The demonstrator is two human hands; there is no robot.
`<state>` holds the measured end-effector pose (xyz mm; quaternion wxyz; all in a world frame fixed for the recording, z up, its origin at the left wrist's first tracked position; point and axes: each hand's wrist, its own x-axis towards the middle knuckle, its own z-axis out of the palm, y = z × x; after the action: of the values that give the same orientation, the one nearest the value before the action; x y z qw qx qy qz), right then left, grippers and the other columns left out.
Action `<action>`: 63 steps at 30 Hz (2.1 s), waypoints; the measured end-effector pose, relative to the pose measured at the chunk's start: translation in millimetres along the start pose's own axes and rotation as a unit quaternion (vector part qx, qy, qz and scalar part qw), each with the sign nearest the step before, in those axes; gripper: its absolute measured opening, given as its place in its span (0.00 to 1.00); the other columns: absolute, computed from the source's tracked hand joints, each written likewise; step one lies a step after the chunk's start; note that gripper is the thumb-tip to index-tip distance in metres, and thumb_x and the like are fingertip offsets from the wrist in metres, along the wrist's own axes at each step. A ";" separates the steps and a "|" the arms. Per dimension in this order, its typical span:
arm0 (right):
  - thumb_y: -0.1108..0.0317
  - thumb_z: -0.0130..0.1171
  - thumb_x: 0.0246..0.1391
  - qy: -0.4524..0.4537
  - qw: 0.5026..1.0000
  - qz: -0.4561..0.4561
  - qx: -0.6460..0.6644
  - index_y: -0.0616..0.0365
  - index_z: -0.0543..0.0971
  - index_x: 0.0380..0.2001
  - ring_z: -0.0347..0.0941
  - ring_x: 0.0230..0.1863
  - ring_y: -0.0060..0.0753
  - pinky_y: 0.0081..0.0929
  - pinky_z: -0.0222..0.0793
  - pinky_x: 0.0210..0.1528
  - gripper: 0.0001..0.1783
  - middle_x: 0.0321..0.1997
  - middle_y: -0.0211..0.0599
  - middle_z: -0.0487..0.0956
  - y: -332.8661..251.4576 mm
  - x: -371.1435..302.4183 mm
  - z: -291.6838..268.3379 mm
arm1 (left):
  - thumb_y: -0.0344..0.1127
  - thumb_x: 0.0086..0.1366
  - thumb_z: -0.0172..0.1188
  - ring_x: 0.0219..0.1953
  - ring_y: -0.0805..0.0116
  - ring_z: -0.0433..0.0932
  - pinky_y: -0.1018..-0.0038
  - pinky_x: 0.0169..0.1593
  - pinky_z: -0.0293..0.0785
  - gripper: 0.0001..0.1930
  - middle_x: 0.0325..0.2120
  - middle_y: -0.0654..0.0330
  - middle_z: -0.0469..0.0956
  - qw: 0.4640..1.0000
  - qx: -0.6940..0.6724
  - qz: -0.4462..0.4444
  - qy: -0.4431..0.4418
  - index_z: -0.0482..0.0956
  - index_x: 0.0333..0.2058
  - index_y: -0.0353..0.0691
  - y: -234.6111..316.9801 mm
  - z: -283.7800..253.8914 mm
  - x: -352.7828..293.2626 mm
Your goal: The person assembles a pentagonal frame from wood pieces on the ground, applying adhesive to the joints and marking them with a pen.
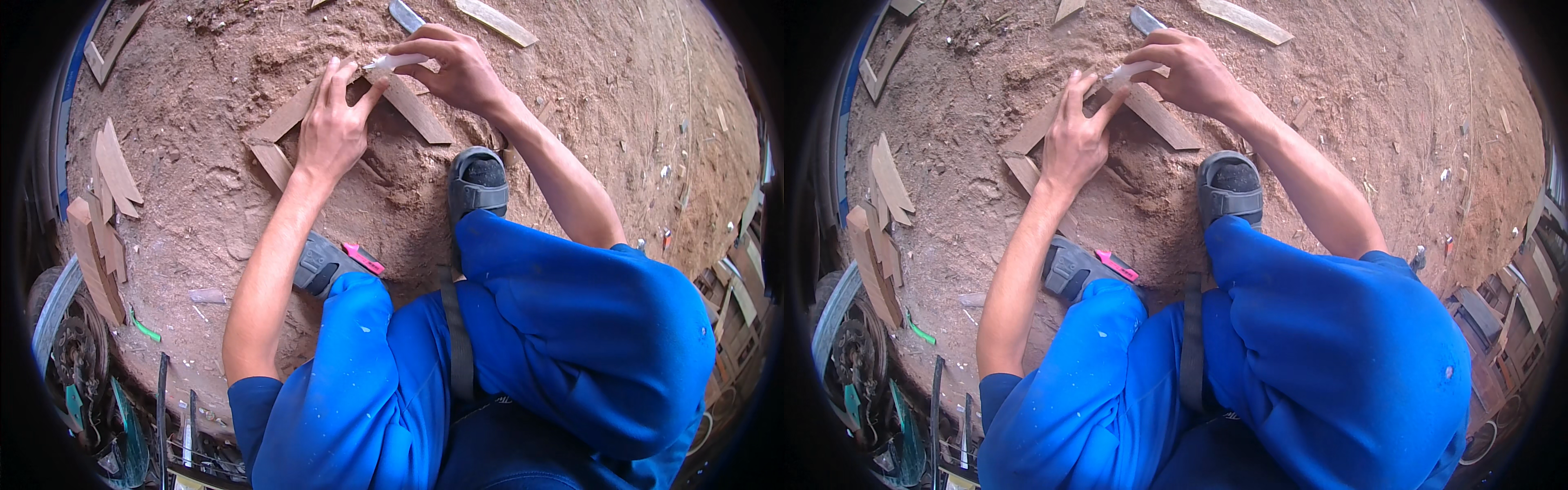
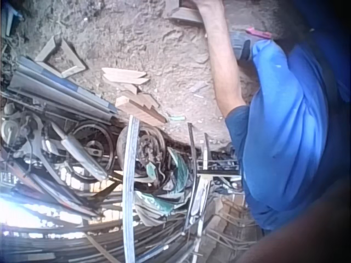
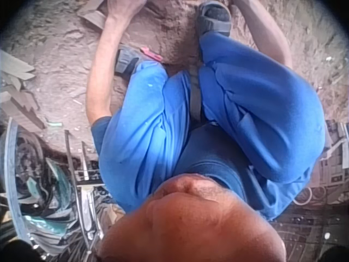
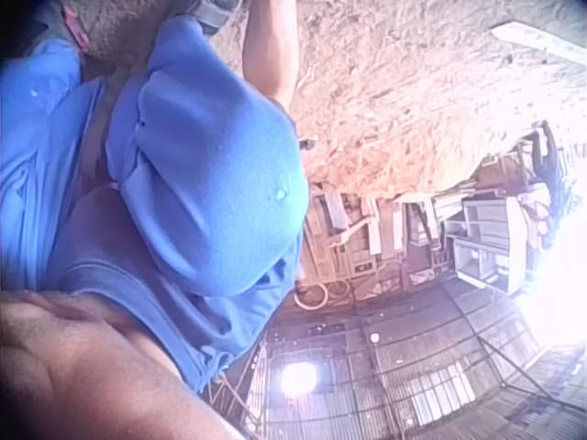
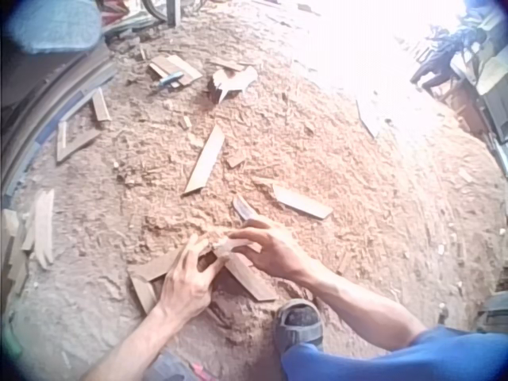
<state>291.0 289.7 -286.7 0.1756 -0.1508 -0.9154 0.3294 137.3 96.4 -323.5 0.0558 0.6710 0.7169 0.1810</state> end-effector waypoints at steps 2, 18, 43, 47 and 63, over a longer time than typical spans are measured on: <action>0.64 0.74 0.56 0.007 1.000 -0.010 -0.005 0.49 0.89 0.47 0.85 0.43 0.40 0.36 0.82 0.44 0.15 0.44 0.35 0.85 1.6 -0.7 1.0 | 0.20 0.68 0.53 0.71 0.36 0.65 0.51 0.69 0.76 0.34 0.62 0.46 0.66 1.000 -0.001 -0.002 -0.004 0.77 0.66 0.67 -0.1 0.9 -0.6; 0.69 0.72 0.55 0.009 1.000 0.007 0.004 0.53 0.89 0.44 0.83 0.43 0.42 0.37 0.81 0.47 0.12 0.41 0.37 0.84 -3.1 0.2 1.3 | 0.19 0.66 0.53 0.71 0.37 0.64 0.52 0.69 0.76 0.37 0.61 0.46 0.66 1.000 -0.005 -0.001 -0.004 0.74 0.67 0.68 -1.4 1.3 -1.7; 0.70 0.72 0.53 0.040 0.999 -0.017 -0.007 0.54 0.89 0.44 0.82 0.40 0.41 0.39 0.79 0.44 0.13 0.38 0.36 0.83 -0.2 2.4 1.7 | 0.19 0.66 0.54 0.70 0.37 0.66 0.51 0.68 0.77 0.36 0.61 0.46 0.67 1.000 -0.001 0.002 -0.004 0.76 0.66 0.67 -0.8 0.1 -0.2; 0.70 0.72 0.53 0.039 0.999 -0.002 -0.005 0.54 0.89 0.43 0.82 0.39 0.41 0.38 0.79 0.43 0.13 0.37 0.37 0.83 -2.5 0.9 3.3 | 0.20 0.64 0.57 0.70 0.39 0.66 0.53 0.68 0.78 0.36 0.60 0.49 0.67 1.000 0.009 0.004 0.001 0.76 0.66 0.66 -0.8 -0.2 -1.0; 0.71 0.72 0.52 0.079 0.996 -0.040 -0.012 0.54 0.89 0.42 0.82 0.39 0.41 0.38 0.80 0.42 0.13 0.37 0.36 0.82 3.7 4.3 3.3 | 0.18 0.65 0.55 0.70 0.35 0.65 0.50 0.68 0.77 0.36 0.61 0.45 0.67 1.000 -0.008 0.001 -0.002 0.77 0.65 0.67 0.4 -0.6 0.6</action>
<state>286.4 292.3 -290.5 0.2585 -0.1420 -0.9077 0.2986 137.4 96.9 -322.7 0.0620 0.6717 0.7146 0.1852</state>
